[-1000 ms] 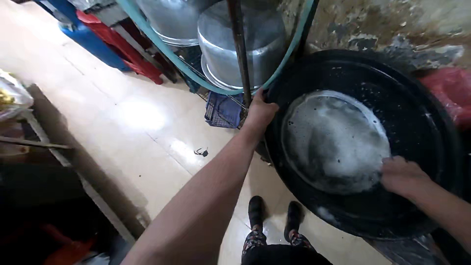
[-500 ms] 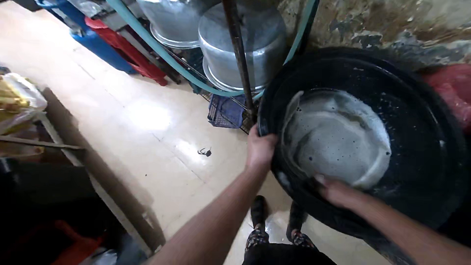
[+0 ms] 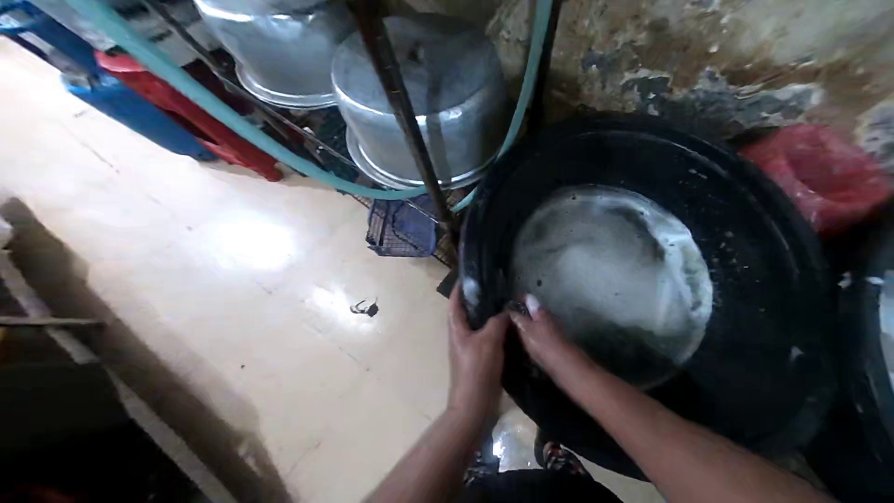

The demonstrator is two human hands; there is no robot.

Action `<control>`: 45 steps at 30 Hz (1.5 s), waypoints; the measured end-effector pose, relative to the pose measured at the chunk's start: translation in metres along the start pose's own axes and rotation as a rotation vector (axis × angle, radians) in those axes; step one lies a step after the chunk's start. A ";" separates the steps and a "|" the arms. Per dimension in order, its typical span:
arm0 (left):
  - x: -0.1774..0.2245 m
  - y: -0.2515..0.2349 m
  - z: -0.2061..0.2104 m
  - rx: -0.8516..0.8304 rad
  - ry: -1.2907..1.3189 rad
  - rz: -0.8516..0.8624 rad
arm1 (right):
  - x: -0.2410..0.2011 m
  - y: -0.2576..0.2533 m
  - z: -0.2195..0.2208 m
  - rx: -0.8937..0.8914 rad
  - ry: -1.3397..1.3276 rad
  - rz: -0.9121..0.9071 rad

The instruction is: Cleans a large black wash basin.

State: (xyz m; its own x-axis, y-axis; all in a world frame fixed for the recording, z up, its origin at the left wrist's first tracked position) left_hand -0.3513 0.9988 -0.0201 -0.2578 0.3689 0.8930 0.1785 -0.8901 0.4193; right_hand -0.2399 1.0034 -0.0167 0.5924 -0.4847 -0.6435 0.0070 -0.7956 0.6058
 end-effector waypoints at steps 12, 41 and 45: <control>0.086 -0.153 0.021 -0.339 -0.415 0.038 | 0.155 -0.010 -0.243 0.315 1.325 0.053; 0.044 -0.070 -0.018 -0.119 -0.258 -0.023 | 0.079 -0.189 -0.164 0.832 0.495 -0.050; 0.044 -0.071 -0.021 -0.129 -0.264 -0.037 | 0.015 -0.200 -0.089 0.669 0.555 -0.190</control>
State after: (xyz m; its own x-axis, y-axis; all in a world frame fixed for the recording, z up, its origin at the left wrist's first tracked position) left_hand -0.3950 1.0723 -0.0141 -0.0026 0.4434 0.8963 0.0472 -0.8953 0.4430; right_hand -0.1611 1.1878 -0.1059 0.9354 -0.2155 -0.2803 -0.2244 -0.9745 0.0002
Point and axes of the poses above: each hand's wrist, its own y-axis away from the middle knuckle, its own z-axis out of the palm, x = y × z, the point moved 2 cm from there along -y, towards the middle knuckle, and after that the axes turned 12 degrees about y, right-handed, at the moved point
